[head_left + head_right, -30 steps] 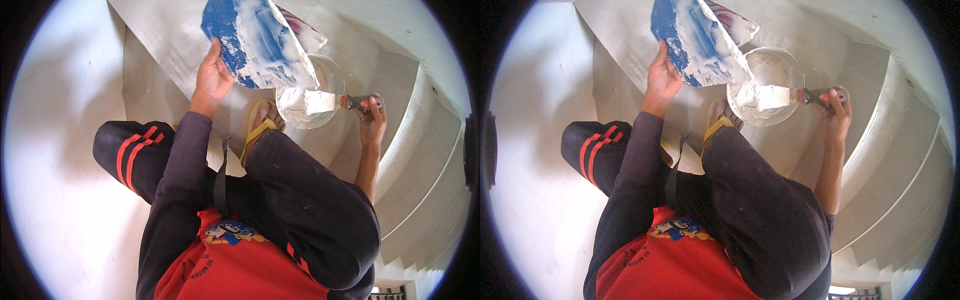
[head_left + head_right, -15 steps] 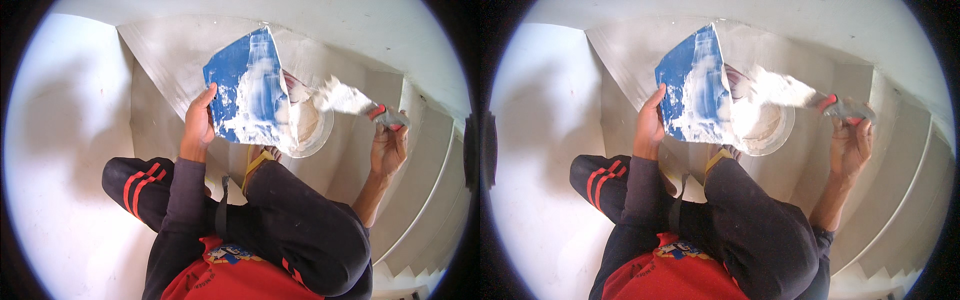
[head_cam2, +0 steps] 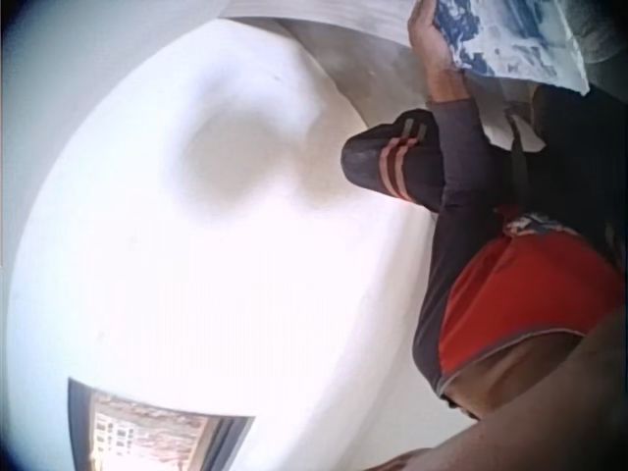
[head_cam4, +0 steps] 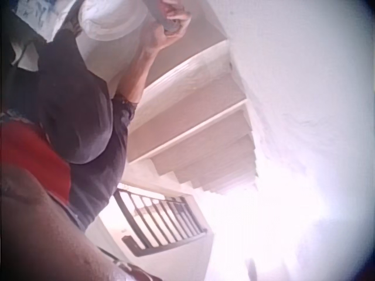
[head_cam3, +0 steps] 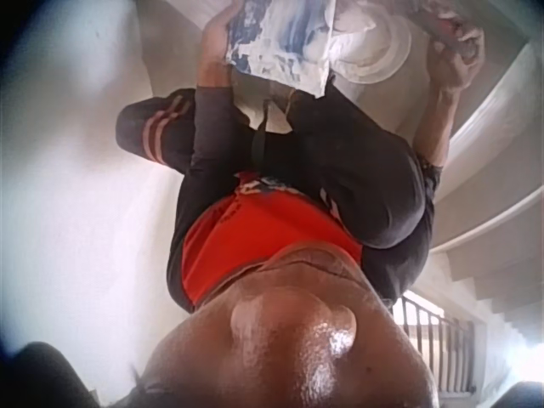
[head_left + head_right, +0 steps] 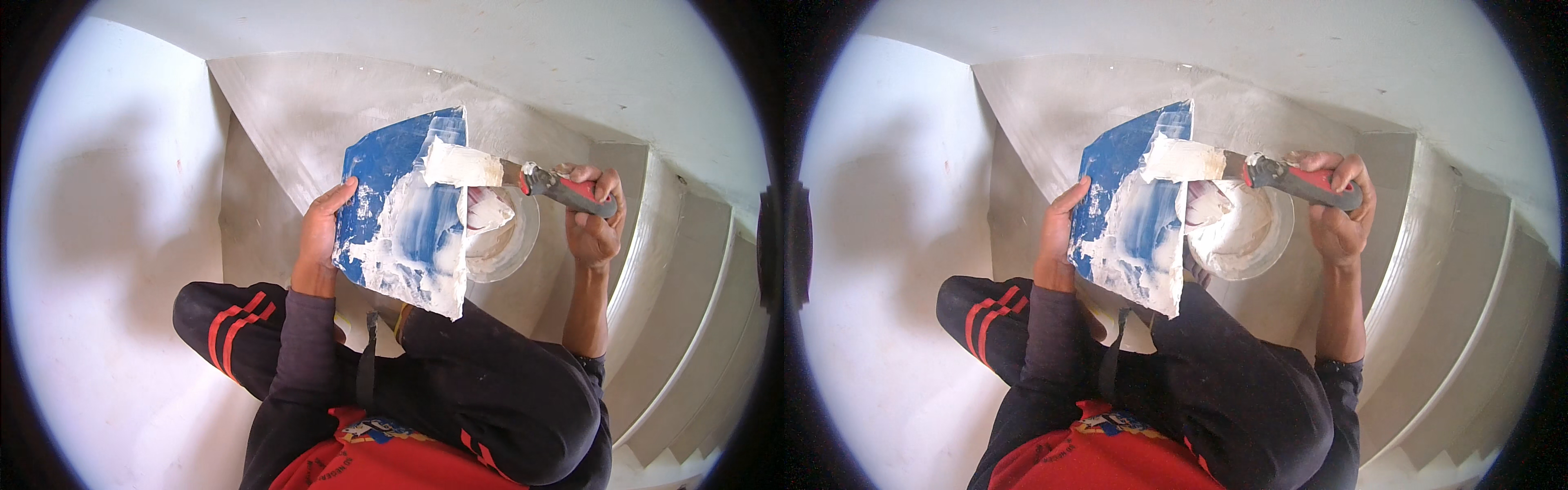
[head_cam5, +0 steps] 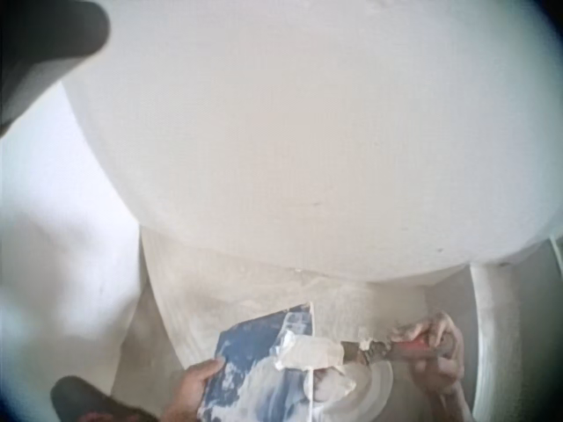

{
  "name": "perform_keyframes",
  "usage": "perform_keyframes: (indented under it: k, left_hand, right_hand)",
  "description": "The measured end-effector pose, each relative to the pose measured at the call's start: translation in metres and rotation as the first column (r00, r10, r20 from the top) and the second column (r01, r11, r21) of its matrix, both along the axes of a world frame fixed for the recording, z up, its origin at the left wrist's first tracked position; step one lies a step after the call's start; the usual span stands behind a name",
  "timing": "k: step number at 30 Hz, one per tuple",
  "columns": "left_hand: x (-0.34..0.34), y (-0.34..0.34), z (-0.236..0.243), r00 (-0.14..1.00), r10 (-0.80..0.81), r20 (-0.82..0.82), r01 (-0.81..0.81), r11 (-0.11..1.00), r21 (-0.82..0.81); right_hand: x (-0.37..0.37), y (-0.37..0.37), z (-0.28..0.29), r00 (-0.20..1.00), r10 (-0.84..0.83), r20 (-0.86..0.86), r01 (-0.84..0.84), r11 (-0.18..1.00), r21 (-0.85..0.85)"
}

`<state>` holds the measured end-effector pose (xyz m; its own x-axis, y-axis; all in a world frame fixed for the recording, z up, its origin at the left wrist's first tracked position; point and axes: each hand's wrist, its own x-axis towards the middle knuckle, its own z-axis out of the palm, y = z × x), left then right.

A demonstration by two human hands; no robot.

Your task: The person applies white plaster to a wall using a trowel and a hawk. They scoop plaster from a bucket, spread it onto the hawk, and then apply it to the wall surface in smooth strokes.

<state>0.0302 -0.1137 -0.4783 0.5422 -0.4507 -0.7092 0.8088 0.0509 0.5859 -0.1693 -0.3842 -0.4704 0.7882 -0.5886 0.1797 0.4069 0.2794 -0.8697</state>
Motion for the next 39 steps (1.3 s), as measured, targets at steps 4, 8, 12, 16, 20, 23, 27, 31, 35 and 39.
perform_keyframes:
  k: [4, 8, 12, 16, 20, 23, 27, 31, 35, 39]
  left_hand:
    - [-0.001, -0.001, 0.000, 1.000, 0.005, 0.002, -0.005, 1.000, -0.005]
    - [-0.001, -0.003, 0.005, 1.000, -0.007, 0.014, 0.007, 1.000, 0.000]
    - [-0.001, -0.005, 0.007, 1.000, -0.013, 0.019, 0.012, 0.999, 0.042]
    - [0.003, -0.007, 0.003, 0.998, 0.061, 0.001, -0.060, 0.998, -0.033]
    - [0.009, -0.005, 0.002, 0.993, 0.061, 0.100, -0.053, 0.995, -0.080]
    - [0.013, 0.001, -0.014, 0.980, 0.133, 0.150, -0.118, 0.988, -0.100]
    - [0.020, 0.014, -0.024, 0.985, 0.151, 0.080, -0.117, 0.936, -0.331]
    - [0.014, 0.005, -0.038, 0.988, 0.133, -0.077, -0.153, 0.899, -0.410]
    - [-0.016, -0.005, -0.053, 0.954, 0.192, -0.230, -0.274, 0.870, -0.410]
    - [-0.020, 0.014, -0.076, 0.929, 0.050, -0.366, -0.237, 0.842, -0.486]
  right_hand:
    - [-0.014, -0.010, 0.004, 0.999, 0.020, -0.031, -0.024, 0.992, -0.125]
    - [-0.024, -0.018, 0.012, 0.998, 0.041, -0.051, -0.049, 0.986, -0.160]
    - [-0.036, -0.025, 0.015, 0.999, 0.005, -0.051, -0.013, 0.988, -0.152]
    - [-0.049, -0.035, 0.019, 0.997, -0.073, 0.022, 0.073, 0.997, -0.007]
    - [-0.059, -0.031, 0.027, 0.948, -0.315, -0.037, 0.317, 0.935, 0.161]
    - [-0.070, -0.027, 0.023, 0.854, -0.486, -0.188, 0.504, 0.861, 0.065]
    - [-0.088, -0.011, 0.003, 0.658, -0.566, -0.496, 0.484, 0.823, -0.297]
    - [-0.068, 0.038, -0.026, 0.507, -0.587, -0.631, 0.077, 0.760, -0.645]
    - [-0.051, 0.074, -0.033, 0.735, -0.565, -0.374, -0.032, 0.522, -0.852]
    - [-0.036, 0.116, -0.009, 0.847, -0.442, -0.294, -0.160, 0.315, -0.935]
